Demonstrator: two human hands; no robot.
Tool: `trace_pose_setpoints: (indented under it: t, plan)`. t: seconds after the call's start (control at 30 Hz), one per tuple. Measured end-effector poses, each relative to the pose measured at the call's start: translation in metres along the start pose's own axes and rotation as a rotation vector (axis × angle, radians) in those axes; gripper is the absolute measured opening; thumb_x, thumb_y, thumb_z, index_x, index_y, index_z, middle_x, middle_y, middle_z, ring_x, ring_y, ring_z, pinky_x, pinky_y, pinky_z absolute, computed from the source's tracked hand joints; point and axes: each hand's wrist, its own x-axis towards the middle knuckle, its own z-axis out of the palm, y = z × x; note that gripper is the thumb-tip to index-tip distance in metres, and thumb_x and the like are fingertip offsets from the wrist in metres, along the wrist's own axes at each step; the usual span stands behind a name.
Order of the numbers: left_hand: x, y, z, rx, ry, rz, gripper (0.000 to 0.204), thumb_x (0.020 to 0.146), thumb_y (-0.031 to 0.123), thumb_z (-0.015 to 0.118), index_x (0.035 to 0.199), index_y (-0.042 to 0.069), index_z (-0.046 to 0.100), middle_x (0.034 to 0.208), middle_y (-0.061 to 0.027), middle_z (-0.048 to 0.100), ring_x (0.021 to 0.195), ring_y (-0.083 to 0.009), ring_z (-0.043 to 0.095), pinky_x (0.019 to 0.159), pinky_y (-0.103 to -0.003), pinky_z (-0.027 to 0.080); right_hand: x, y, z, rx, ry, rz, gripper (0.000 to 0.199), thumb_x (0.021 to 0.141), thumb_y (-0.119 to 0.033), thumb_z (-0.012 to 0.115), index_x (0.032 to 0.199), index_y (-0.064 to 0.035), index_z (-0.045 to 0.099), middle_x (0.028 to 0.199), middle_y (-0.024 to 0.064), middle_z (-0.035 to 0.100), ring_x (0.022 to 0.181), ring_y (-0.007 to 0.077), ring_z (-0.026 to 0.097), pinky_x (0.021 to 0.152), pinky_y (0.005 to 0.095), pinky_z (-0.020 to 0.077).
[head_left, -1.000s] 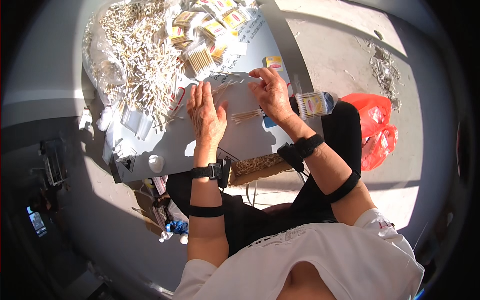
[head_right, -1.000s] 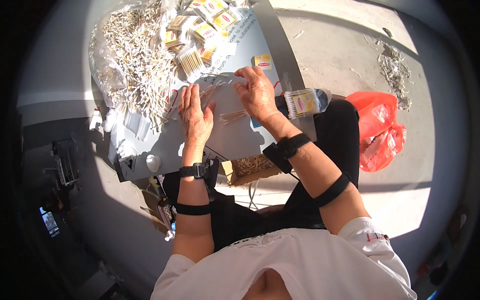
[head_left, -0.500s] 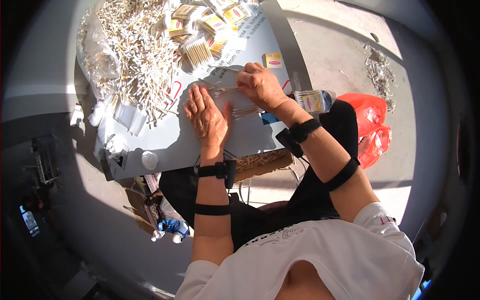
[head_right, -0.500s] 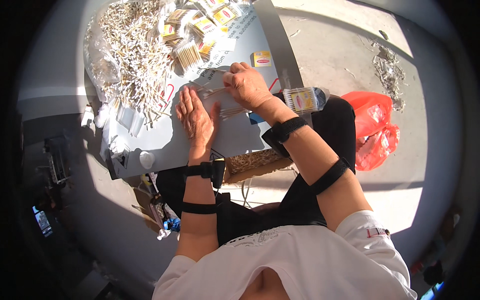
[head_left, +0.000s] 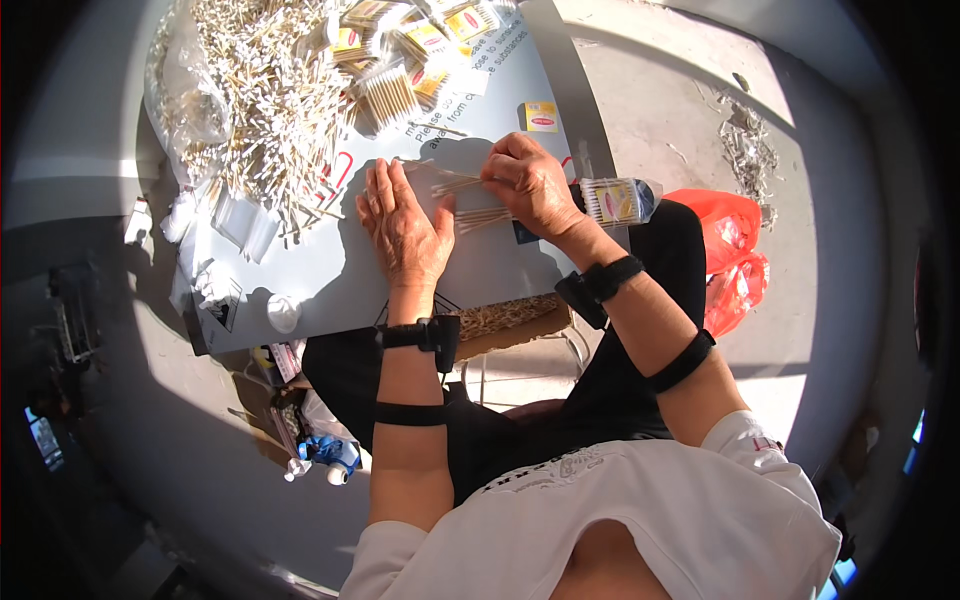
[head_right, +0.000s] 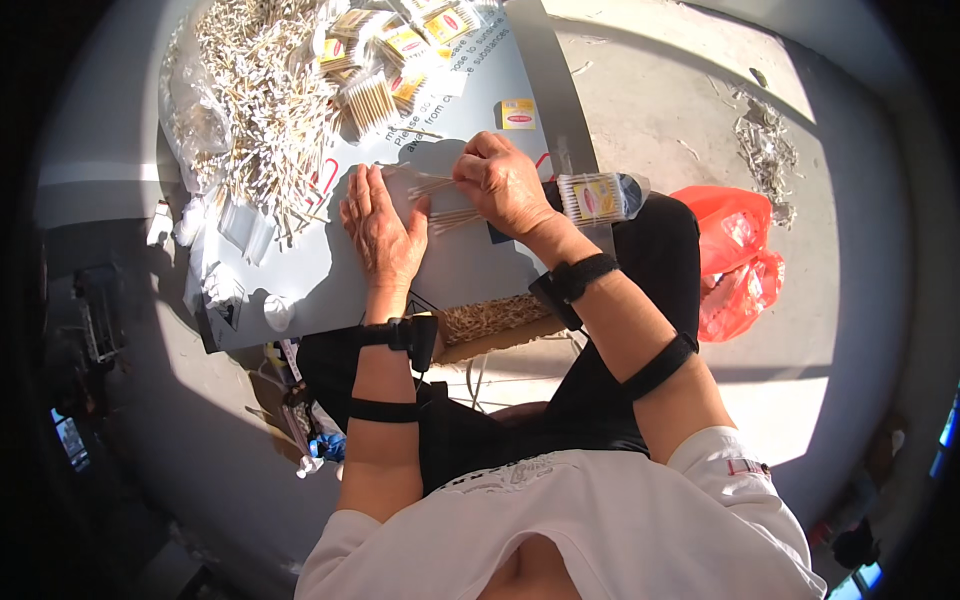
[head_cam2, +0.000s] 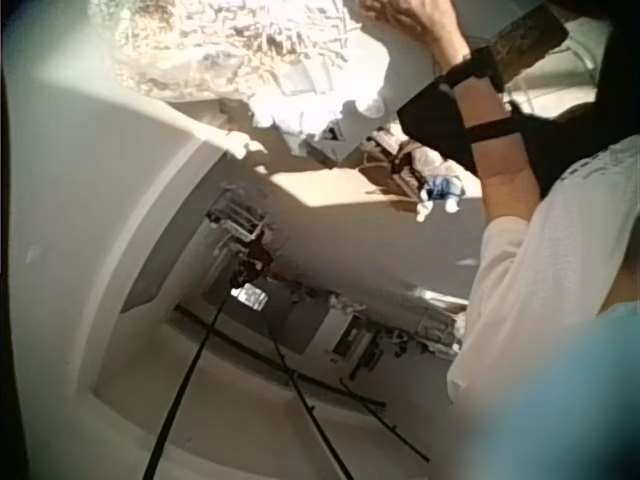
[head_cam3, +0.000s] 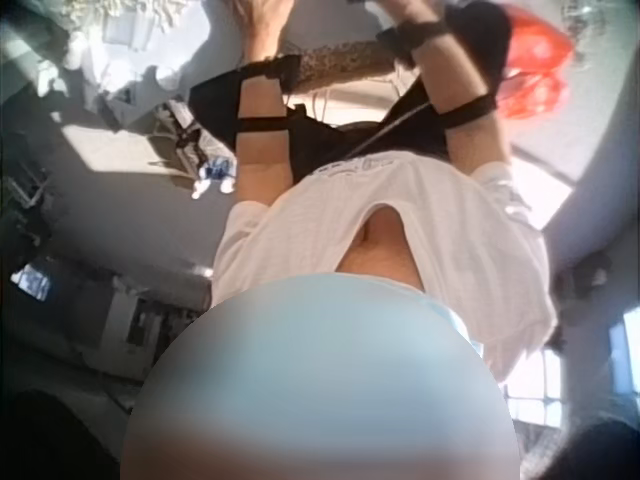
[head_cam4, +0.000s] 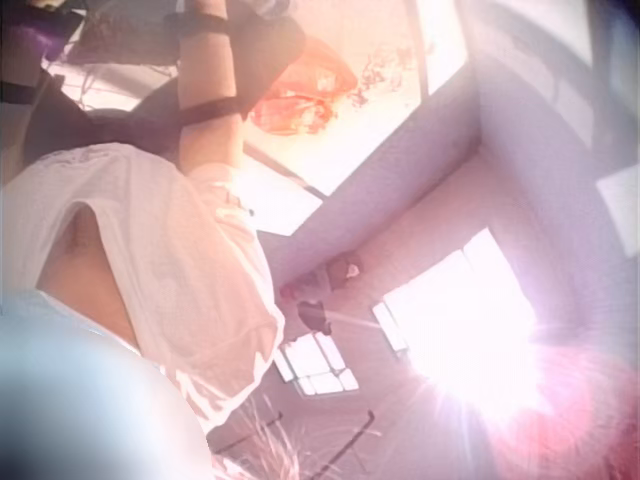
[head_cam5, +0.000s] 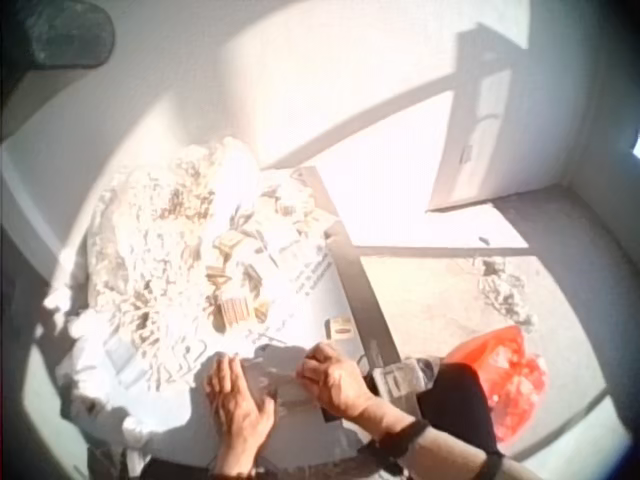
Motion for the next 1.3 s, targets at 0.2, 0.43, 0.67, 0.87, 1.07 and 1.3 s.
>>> trace_pose_setpoints:
  t: [0.2,0.43,0.67,0.87,1.07,1.3]
  plan:
    - [-0.001,0.0,-0.002,-0.027,0.007,-0.004,0.08,0.081,0.036,0.07,0.141,-0.001,0.033,0.148,-0.0193,0.033,0.139,-0.0353,0.029,0.112,-0.055,0.022,0.001,-0.006,0.003,-0.04,-0.012,0.02,0.009,0.071,-0.011,0.07,0.079,-0.0085,0.067,0.089,0.0065,0.06,0.09,0.027,0.06,0.076,0.0373,0.0518]
    - [0.0,0.0,-0.007,-0.117,0.01,-0.026,0.079,0.078,0.028,0.071,0.141,-0.001,0.032,0.147,-0.0194,0.035,0.139,-0.034,0.03,0.114,-0.053,0.021,0.004,-0.006,0.002,-0.114,-0.095,0.044,0.01,0.073,-0.015,0.071,0.079,-0.0089,0.066,0.087,0.0072,0.06,0.09,0.0281,0.06,0.076,0.0387,0.0513]
    - [-0.003,-0.008,-0.003,-0.182,0.047,-0.027,0.074,0.079,0.019,0.068,0.141,-0.001,0.033,0.146,-0.0212,0.037,0.138,-0.0342,0.032,0.115,-0.05,0.021,0.023,-0.02,0.014,-0.071,-0.087,0.123,0.015,0.076,-0.021,0.069,0.081,-0.0066,0.066,0.086,0.0092,0.061,0.084,0.0297,0.061,0.074,0.0395,0.0501]
    - [-0.005,-0.013,0.006,-0.232,0.157,-0.082,0.053,0.085,0.003,0.053,0.136,-0.003,0.04,0.141,-0.0222,0.043,0.134,-0.0365,0.037,0.115,-0.046,0.025,0.053,-0.022,0.036,-0.174,-0.21,0.126,0.012,0.076,-0.02,0.065,0.076,-0.0081,0.064,0.082,0.0098,0.061,0.081,0.0316,0.062,0.071,0.0421,0.05]
    - [-0.003,-0.011,0.009,-0.169,0.158,-0.063,0.045,0.086,0.004,0.054,0.131,-0.005,0.048,0.138,-0.0224,0.047,0.132,-0.0375,0.04,0.112,-0.046,0.03,0.064,-0.004,0.037,-0.258,-0.165,-0.008,0.006,0.074,-0.012,0.06,0.073,-0.007,0.061,0.079,0.0108,0.061,0.079,0.0331,0.062,0.071,0.0431,0.0504]
    - [-0.002,-0.012,0.008,-0.215,0.23,-0.106,0.032,0.084,0.003,0.06,0.114,-0.004,0.054,0.129,-0.02,0.052,0.127,-0.0375,0.044,0.108,-0.046,0.035,0.045,0.001,0.01,-0.261,-0.191,0.014,0.006,0.077,-0.011,0.059,0.075,-0.0059,0.059,0.079,0.011,0.06,0.078,0.0332,0.062,0.069,0.0425,0.0499]
